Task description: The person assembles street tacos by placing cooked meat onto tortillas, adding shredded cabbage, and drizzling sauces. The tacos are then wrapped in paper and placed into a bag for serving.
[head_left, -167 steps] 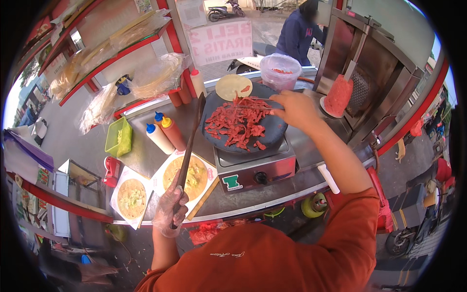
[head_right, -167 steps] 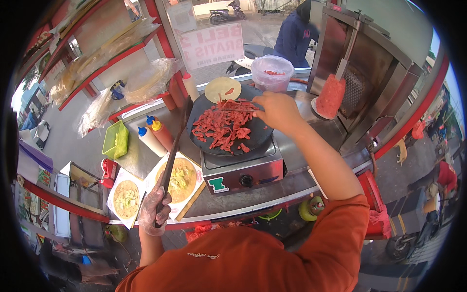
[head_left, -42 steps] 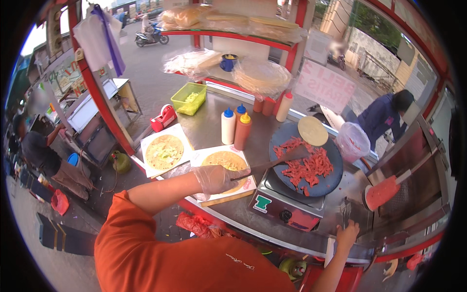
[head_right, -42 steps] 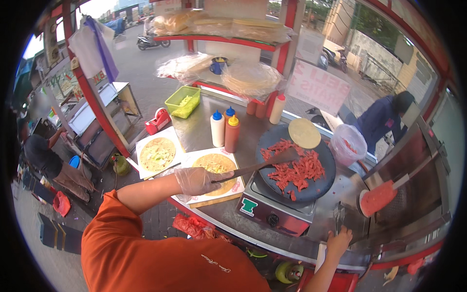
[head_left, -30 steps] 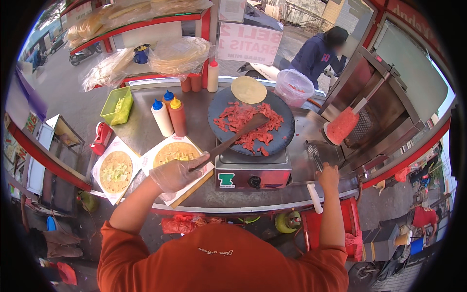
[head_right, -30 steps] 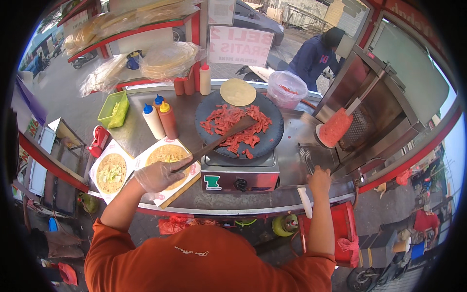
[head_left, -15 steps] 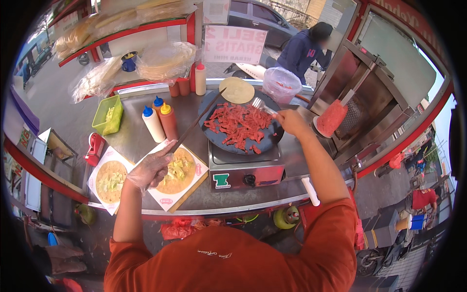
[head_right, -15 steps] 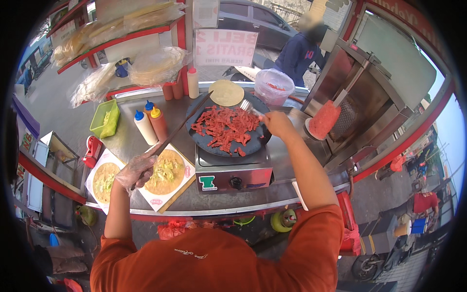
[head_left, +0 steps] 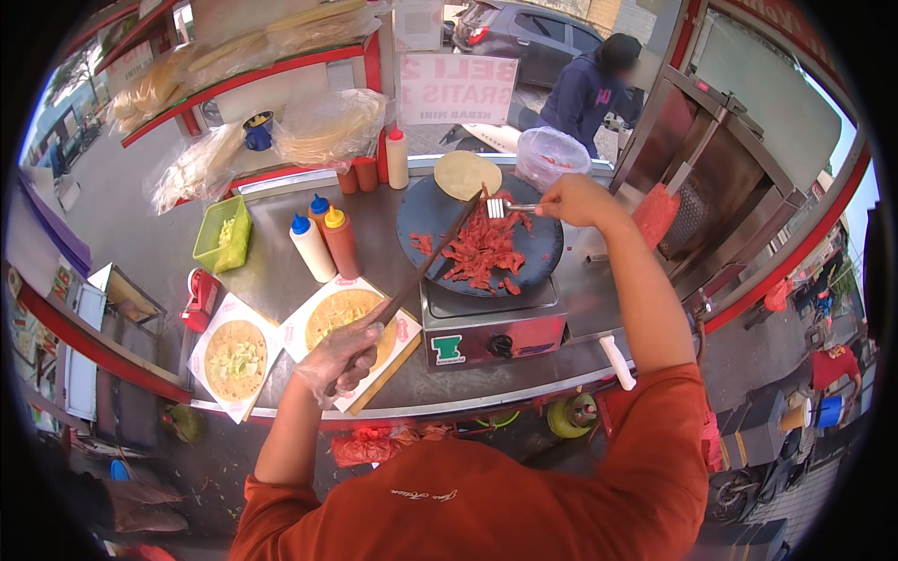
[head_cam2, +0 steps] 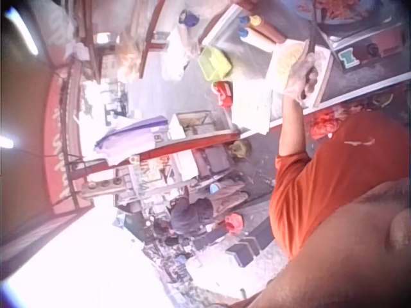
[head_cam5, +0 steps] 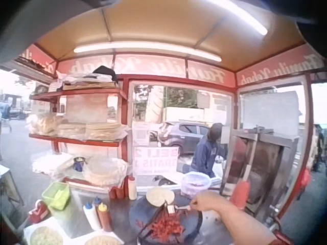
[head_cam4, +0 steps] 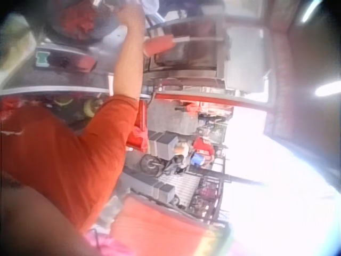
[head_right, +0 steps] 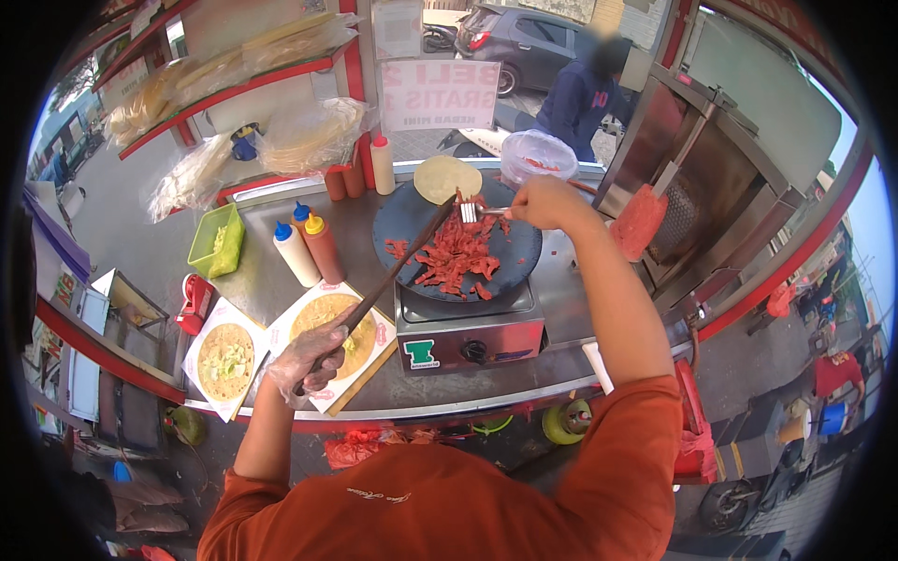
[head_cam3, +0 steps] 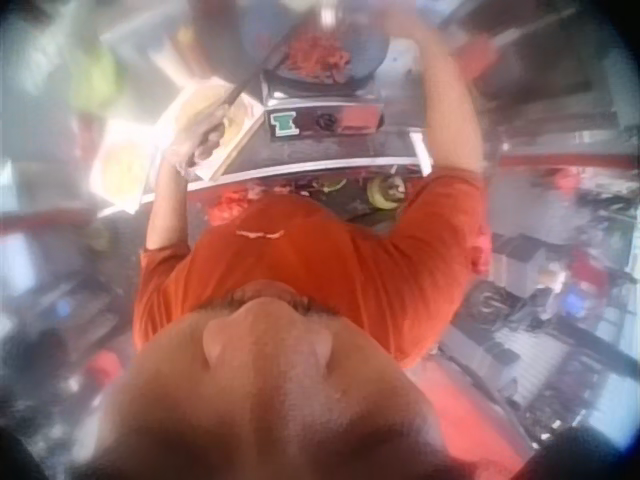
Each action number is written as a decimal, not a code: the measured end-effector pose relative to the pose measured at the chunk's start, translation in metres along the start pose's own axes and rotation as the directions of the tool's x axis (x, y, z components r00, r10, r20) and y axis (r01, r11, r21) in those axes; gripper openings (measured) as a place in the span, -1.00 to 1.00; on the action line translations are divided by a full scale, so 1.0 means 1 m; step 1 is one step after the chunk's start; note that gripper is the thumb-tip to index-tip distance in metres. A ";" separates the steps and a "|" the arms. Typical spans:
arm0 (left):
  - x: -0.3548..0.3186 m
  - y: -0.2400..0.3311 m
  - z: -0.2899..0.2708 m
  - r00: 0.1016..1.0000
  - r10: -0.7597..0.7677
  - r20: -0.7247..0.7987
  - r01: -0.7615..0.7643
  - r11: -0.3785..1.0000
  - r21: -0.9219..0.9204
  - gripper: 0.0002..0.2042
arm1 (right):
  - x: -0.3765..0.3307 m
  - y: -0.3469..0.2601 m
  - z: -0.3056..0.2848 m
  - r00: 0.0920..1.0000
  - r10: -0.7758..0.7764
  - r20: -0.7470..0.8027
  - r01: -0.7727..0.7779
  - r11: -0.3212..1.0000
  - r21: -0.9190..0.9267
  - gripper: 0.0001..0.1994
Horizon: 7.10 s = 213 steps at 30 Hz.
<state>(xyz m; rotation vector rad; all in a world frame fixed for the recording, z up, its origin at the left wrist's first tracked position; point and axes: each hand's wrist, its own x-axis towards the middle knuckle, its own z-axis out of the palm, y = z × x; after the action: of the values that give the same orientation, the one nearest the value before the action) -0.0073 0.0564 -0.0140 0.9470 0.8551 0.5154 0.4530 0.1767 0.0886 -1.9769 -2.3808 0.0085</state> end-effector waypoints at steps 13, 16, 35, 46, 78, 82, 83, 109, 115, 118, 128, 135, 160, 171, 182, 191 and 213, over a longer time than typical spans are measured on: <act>-0.046 -0.068 0.031 0.997 -0.038 -0.068 0.006 0.910 -0.416 -0.30 | -0.144 -0.075 0.041 0.961 0.026 -0.277 0.005 0.994 0.109 -0.65; -0.027 -0.061 0.035 0.998 0.005 0.062 0.022 0.909 -0.416 -0.31 | -0.137 -0.089 0.084 0.974 0.079 -0.214 -0.029 0.973 0.229 -0.61; -0.008 -0.031 0.016 0.998 0.050 0.038 -0.030 0.911 -0.412 -0.35 | -0.051 -0.037 0.005 0.981 0.178 -0.081 -0.184 0.980 -0.074 -0.66; -0.008 -0.050 0.066 0.998 0.001 -0.063 -0.021 0.946 -0.323 -0.31 | -0.074 0.020 0.003 0.974 0.195 -0.112 -0.192 0.981 0.040 -0.72; -0.008 -0.028 0.022 0.999 0.038 -0.029 -0.044 0.959 -0.279 -0.27 | -0.067 -0.020 0.007 0.945 0.060 -0.322 -0.102 0.988 -0.115 -0.63; -0.002 -0.033 0.005 0.997 0.030 -0.071 -0.043 0.979 -0.197 -0.28 | -0.108 -0.031 0.012 0.979 -0.015 -0.202 -0.029 0.977 -0.213 -0.60; 0.001 -0.036 0.005 0.995 0.027 -0.095 -0.041 0.989 -0.144 -0.27 | -0.120 -0.033 0.014 0.974 0.064 -0.218 -0.098 0.984 -0.147 -0.60; 0.022 -0.036 0.140 0.887 0.227 -0.401 -0.238 0.971 0.023 -0.21 | -0.196 0.102 0.164 0.654 0.690 -0.309 -0.463 0.689 0.558 -0.66; -0.047 -0.096 0.113 0.840 0.056 -0.540 -0.113 0.991 -0.072 -0.14 | -0.208 -0.033 0.142 0.862 0.110 -0.495 0.207 0.816 0.540 -0.64; -0.039 -0.111 0.120 0.908 0.052 -0.415 -0.071 0.997 -0.031 -0.05 | -0.184 -0.033 0.131 0.888 0.113 -0.446 0.125 0.875 0.469 -0.62; 0.013 -0.059 0.140 0.996 0.059 -0.073 -0.071 0.982 -0.173 -0.12 | -0.092 0.046 0.096 0.858 0.328 -0.396 -0.275 0.943 0.186 -0.67; 0.012 -0.022 0.062 0.971 0.137 -0.197 -0.139 0.990 0.004 -0.27 | -0.126 0.008 0.101 0.845 0.310 -0.436 -0.253 0.949 0.186 -0.62; -0.061 -0.054 -0.002 0.997 0.066 0.026 -0.056 0.956 -0.287 -0.20 | 0.021 -0.011 0.038 0.908 -0.075 -0.411 0.092 0.996 0.021 -0.60; -0.075 -0.054 -0.007 0.954 0.156 -0.257 -0.252 0.880 -0.402 -0.19 | 0.034 0.021 0.084 0.902 0.266 0.341 -0.429 0.446 0.786 -0.66; -0.103 -0.088 0.017 0.858 0.197 -0.475 -0.413 0.814 -0.408 -0.29 | -0.031 0.133 -0.058 0.966 0.204 -0.160 -0.229 0.961 -0.153 -0.78; -0.100 -0.079 0.007 0.824 0.236 -0.516 -0.466 0.801 -0.377 -0.53 | -0.016 -0.006 0.017 0.880 -0.415 -0.230 0.111 0.652 -0.750 -0.87; -0.119 -0.092 -0.029 0.922 0.250 -0.296 -0.358 0.842 -0.403 -0.20 | 0.013 -0.033 0.004 0.921 -0.043 -0.387 0.129 0.972 0.198 -0.55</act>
<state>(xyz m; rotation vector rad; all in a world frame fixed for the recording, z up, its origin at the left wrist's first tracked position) -0.0974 -0.0610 -0.0544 0.5958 0.7453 1.0744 0.4182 0.1830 0.0862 -1.6014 -2.1108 -0.1015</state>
